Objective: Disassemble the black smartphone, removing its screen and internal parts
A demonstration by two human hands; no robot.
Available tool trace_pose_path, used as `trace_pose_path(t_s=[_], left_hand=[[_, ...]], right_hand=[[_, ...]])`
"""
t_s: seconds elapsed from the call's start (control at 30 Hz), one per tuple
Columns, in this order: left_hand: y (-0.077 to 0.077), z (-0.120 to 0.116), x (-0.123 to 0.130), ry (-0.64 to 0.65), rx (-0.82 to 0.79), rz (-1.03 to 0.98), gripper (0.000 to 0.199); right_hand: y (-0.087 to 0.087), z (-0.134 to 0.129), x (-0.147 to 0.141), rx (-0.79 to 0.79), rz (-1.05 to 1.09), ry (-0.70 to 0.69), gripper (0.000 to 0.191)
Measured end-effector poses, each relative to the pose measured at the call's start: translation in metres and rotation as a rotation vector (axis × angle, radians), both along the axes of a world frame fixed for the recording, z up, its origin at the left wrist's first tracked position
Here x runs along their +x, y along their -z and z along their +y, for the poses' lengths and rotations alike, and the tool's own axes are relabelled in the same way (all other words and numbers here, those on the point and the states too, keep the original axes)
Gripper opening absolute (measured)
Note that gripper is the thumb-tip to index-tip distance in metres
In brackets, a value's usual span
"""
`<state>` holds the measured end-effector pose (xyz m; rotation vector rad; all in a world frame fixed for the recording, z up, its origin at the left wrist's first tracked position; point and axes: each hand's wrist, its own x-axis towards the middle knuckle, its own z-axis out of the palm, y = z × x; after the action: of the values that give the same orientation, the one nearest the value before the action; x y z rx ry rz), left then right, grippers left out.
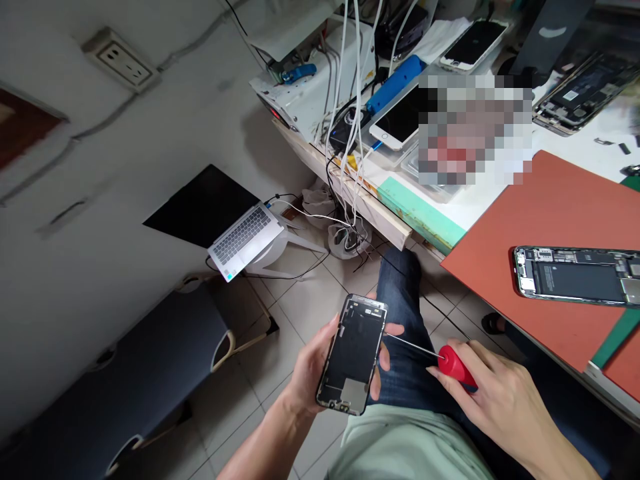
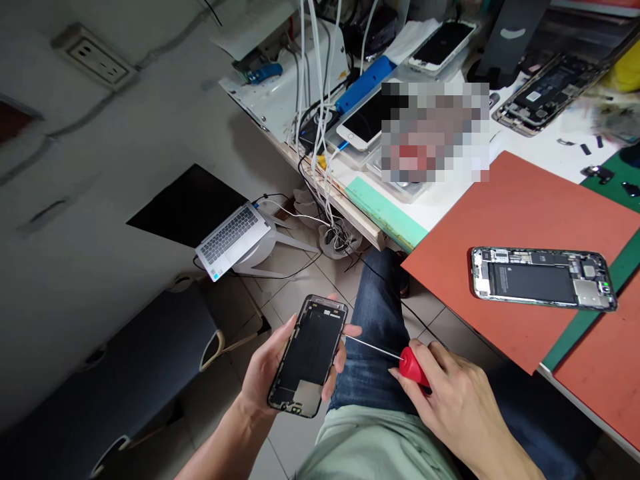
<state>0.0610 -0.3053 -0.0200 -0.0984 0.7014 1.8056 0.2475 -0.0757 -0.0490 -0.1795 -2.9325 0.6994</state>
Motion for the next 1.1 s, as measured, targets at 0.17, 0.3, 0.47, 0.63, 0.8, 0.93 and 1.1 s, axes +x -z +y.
trace_pose_path(t_s=[0.17, 0.3, 0.47, 0.63, 0.8, 0.93, 1.1], left_hand=[[0.001, -0.001, 0.0, -0.009, -0.007, -0.02, 0.061], [-0.002, 0.001, 0.0, -0.046, -0.052, -0.029, 0.06], [-0.007, 0.004, -0.002, -0.061, -0.134, -0.018, 0.061], [-0.009, 0.004, -0.001, -0.085, -0.155, -0.053, 0.062], [-0.01, 0.008, 0.0, -0.103, -0.175, -0.06, 0.06], [-0.011, 0.012, -0.001, -0.106, -0.171, -0.071, 0.06], [-0.01, 0.012, -0.001, -0.118, -0.172, -0.083, 0.059]], right_hand=[[0.0, -0.001, 0.003, -0.022, -0.004, -0.011, 0.027], [-0.001, -0.002, 0.005, -0.031, 0.007, -0.008, 0.027], [-0.001, -0.003, 0.005, -0.042, 0.004, -0.035, 0.026], [-0.001, -0.006, 0.007, -0.043, 0.008, -0.044, 0.025], [0.0, -0.009, 0.01, -0.048, -0.007, -0.04, 0.027], [0.002, -0.01, 0.013, -0.062, -0.009, -0.043, 0.028], [0.002, -0.011, 0.014, -0.076, -0.01, -0.053, 0.029]])
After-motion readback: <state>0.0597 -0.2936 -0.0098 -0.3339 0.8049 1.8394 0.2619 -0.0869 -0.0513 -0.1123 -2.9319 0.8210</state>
